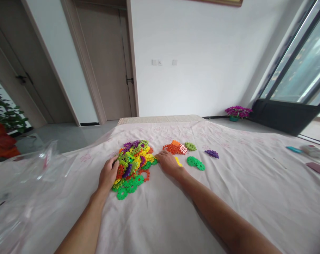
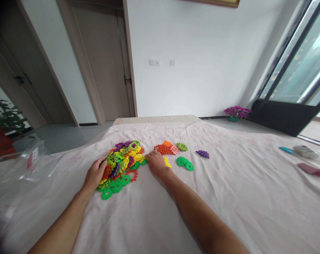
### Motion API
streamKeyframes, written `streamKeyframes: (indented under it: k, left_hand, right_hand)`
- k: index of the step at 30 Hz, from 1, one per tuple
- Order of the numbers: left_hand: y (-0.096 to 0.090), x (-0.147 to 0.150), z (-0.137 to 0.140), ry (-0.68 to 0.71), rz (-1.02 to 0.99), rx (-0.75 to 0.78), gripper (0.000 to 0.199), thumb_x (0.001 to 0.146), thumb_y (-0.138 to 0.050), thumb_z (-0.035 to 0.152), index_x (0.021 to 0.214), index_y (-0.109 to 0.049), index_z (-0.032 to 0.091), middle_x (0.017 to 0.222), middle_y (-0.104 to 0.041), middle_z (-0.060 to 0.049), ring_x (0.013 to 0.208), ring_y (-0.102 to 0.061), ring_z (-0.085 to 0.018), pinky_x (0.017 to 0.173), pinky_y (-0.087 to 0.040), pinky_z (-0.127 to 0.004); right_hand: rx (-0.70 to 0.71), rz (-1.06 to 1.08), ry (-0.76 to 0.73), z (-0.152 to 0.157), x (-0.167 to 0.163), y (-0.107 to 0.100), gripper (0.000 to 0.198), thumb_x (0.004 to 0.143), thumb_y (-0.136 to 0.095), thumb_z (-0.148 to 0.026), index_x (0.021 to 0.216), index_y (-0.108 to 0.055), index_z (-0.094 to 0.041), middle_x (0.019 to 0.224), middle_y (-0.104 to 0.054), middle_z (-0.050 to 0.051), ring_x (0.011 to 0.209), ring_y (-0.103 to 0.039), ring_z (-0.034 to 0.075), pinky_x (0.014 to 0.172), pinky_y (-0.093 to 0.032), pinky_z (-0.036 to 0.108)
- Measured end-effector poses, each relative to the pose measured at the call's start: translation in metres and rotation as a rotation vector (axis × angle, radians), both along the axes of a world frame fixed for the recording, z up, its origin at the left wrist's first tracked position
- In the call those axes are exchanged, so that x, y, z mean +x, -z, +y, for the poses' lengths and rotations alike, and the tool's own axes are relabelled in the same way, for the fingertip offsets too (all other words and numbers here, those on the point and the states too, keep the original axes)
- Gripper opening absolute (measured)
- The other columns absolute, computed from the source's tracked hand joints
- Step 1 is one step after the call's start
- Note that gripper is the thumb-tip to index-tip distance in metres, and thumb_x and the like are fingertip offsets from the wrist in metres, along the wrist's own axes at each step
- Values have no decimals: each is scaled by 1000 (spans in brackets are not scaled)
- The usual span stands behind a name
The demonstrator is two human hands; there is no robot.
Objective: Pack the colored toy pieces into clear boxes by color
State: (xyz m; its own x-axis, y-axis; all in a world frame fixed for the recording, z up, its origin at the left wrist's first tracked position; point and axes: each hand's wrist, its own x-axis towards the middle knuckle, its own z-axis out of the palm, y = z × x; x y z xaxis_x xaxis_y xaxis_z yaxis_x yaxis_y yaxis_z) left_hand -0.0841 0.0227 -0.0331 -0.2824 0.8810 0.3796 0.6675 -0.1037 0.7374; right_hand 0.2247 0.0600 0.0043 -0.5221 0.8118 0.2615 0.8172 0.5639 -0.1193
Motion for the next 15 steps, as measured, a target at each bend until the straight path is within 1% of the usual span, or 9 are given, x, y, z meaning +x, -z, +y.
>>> streamKeyframes:
  k: [2, 4, 7, 10, 12, 15]
  left_hand:
    - [1, 0, 0, -2, -1, 3, 43, 88, -42, 42, 121, -61, 22, 127, -63, -6, 120, -55, -22, 106, -40, -34]
    - [2, -1, 1, -1, -3, 2, 43, 88, -42, 42, 121, -61, 22, 127, -62, -6, 120, -55, -22, 106, -40, -34]
    - [4, -2, 2, 1, -3, 0, 43, 88, -42, 43, 122, -60, 22, 127, -62, -6, 121, -54, -22, 106, -39, -35]
    - [4, -2, 2, -2, -7, -3, 43, 89, -42, 44, 122, -60, 22, 127, -62, -6, 120, -54, -22, 106, -39, -36]
    - [2, -1, 1, -2, -8, -9, 43, 89, -42, 43, 122, -60, 22, 128, -62, -6, 121, -54, -23, 107, -39, -36]
    - [0, 0, 0, 5, -6, -8, 43, 89, -42, 43, 123, -60, 22, 129, -61, -6, 122, -53, -22, 108, -38, -36]
  right_hand:
    - [32, 1, 11, -4, 0, 0, 23, 94, -45, -22, 98, -67, -19, 95, -69, 8, 95, -56, 20, 86, -38, 29]
    - [62, 28, 34, -8, 1, 0, 23, 94, -45, -23, 101, -67, -20, 94, -69, 8, 94, -56, 20, 86, -38, 29]
    - [93, 134, 141, -9, 6, -5, 28, 96, -42, -24, 112, -65, -22, 97, -70, 8, 96, -58, 20, 86, -38, 29]
    - [117, 271, 272, -7, 16, -16, 32, 95, -40, -24, 119, -62, -21, 103, -70, 8, 99, -59, 20, 85, -39, 28]
    - [119, 323, 342, -4, 26, -24, 32, 93, -42, -23, 118, -62, -21, 104, -71, 7, 100, -60, 21, 84, -39, 28]
    - [72, 310, 407, -1, 38, -30, 31, 89, -44, -21, 110, -67, -23, 101, -72, 5, 95, -61, 20, 77, -40, 27]
